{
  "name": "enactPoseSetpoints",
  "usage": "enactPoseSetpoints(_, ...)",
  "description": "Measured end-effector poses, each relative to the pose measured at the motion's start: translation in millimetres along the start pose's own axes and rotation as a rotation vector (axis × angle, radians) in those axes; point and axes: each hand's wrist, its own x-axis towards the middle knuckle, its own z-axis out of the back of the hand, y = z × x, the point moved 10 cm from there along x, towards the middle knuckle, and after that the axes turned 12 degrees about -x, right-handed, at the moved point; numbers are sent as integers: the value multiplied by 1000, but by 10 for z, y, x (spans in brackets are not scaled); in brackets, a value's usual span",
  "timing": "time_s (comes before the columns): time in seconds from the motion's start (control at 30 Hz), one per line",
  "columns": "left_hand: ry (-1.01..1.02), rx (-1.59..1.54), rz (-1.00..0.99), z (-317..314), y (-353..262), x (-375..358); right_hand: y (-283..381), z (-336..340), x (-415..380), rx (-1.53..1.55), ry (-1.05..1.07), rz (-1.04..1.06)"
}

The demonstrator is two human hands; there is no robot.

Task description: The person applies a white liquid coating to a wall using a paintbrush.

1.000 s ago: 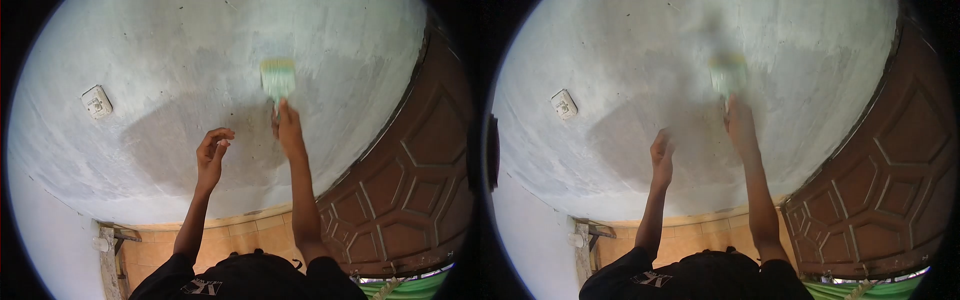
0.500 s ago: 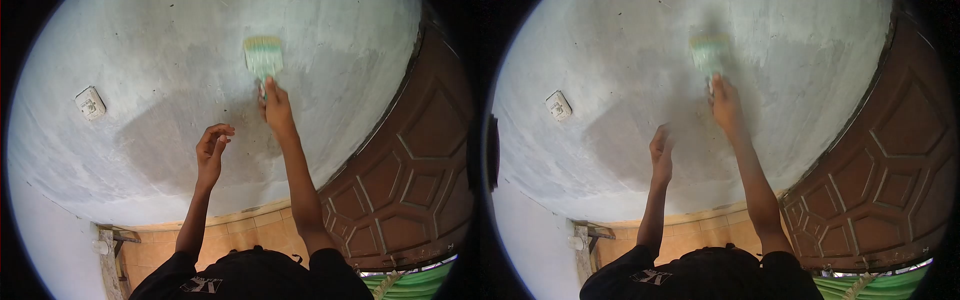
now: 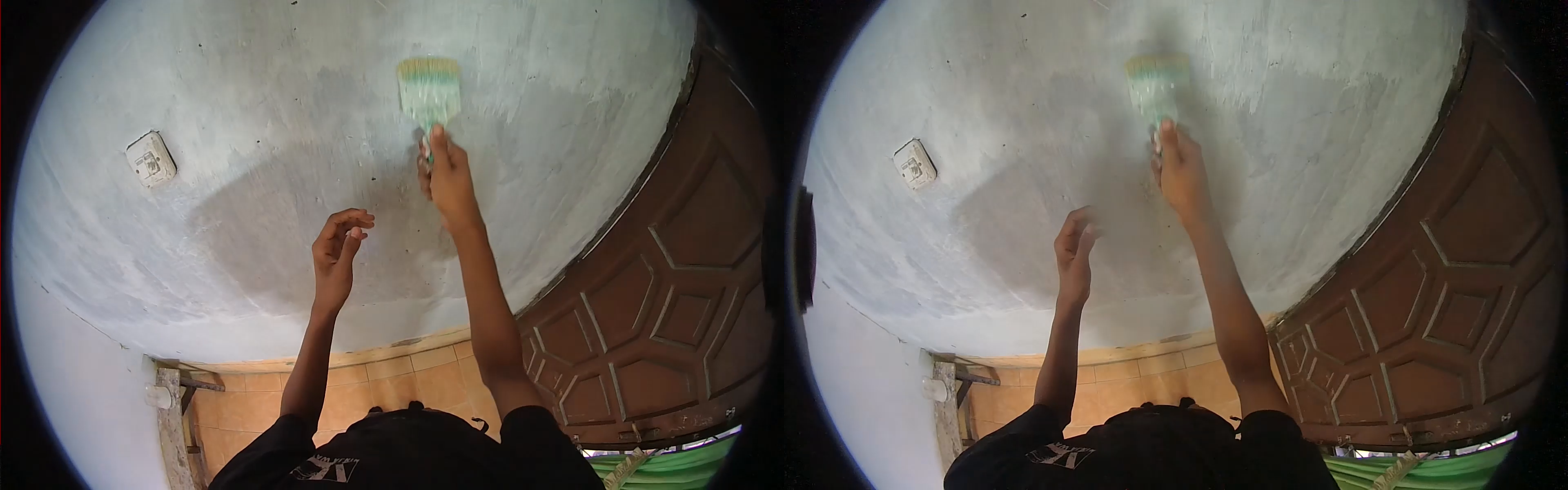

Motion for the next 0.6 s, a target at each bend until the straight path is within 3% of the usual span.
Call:
enactPoseSetpoints(0.1,0,18,-14,-33,-24,-29,77,-19,29,-4,10,-25)
enactPoseSetpoints(0.43,-12,78,0,73,-62,-122,-1357,-31,-830,-13,99,-191)
enactPoseSetpoints(0.6,-12,52,7,35,-5,-114,-572,66,-382,53,6,-122)
